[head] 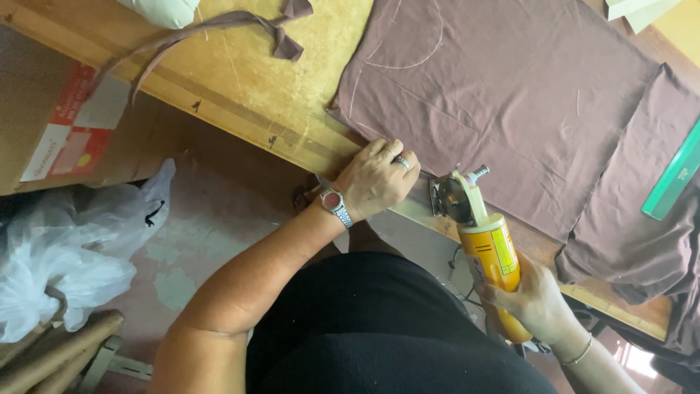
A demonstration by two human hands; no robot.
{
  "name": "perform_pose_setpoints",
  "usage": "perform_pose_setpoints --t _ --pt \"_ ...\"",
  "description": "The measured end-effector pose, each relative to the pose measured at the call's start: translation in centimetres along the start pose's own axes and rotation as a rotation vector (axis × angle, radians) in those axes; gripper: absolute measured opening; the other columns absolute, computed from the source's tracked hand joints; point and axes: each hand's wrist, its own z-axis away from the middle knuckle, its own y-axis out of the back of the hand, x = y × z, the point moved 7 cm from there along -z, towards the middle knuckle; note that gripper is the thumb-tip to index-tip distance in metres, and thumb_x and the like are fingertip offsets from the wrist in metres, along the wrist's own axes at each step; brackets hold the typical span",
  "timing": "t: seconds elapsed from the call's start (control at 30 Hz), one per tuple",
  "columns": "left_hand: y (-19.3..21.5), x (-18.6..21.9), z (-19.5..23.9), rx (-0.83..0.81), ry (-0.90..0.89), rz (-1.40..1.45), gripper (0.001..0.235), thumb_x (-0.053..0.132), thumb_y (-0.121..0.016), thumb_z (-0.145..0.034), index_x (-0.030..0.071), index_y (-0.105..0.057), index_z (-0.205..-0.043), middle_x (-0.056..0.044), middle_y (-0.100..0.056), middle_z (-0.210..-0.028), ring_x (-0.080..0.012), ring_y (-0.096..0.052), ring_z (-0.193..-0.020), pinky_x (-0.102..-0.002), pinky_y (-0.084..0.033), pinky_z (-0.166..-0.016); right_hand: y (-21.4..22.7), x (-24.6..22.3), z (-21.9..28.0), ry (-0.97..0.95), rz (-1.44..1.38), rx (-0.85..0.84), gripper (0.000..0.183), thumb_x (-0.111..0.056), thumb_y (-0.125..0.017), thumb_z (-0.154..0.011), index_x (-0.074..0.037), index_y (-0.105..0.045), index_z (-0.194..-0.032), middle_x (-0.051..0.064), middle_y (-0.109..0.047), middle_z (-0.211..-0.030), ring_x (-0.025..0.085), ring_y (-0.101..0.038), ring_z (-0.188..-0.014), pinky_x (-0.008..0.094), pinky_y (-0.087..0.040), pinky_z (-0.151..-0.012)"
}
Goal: Cutting out garment pattern pieces from fabric using a rotary cutter and scissors on a workbench.
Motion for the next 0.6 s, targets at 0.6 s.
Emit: perform_pose_setpoints --t 0.6 --pt "0.8 0.6 0.0 0.032 -0.024 -0.045 0.02 -0.016 -0.056 -0.085 0.001 -0.065 -0.079 -0.016 -0.061 -0.085 -0.0275 -0.054 -0.073 -0.035 -0.044 -0.06 0.4 -0.5 -0.9 -0.021 0.07 0.028 0.056 -0.033 -0.075 -0.073 -0.007 -0.065 -0.122 0.013 -0.081 -0.112 0.027 -0.081 -0.09 0.033 -0.064 -0.078"
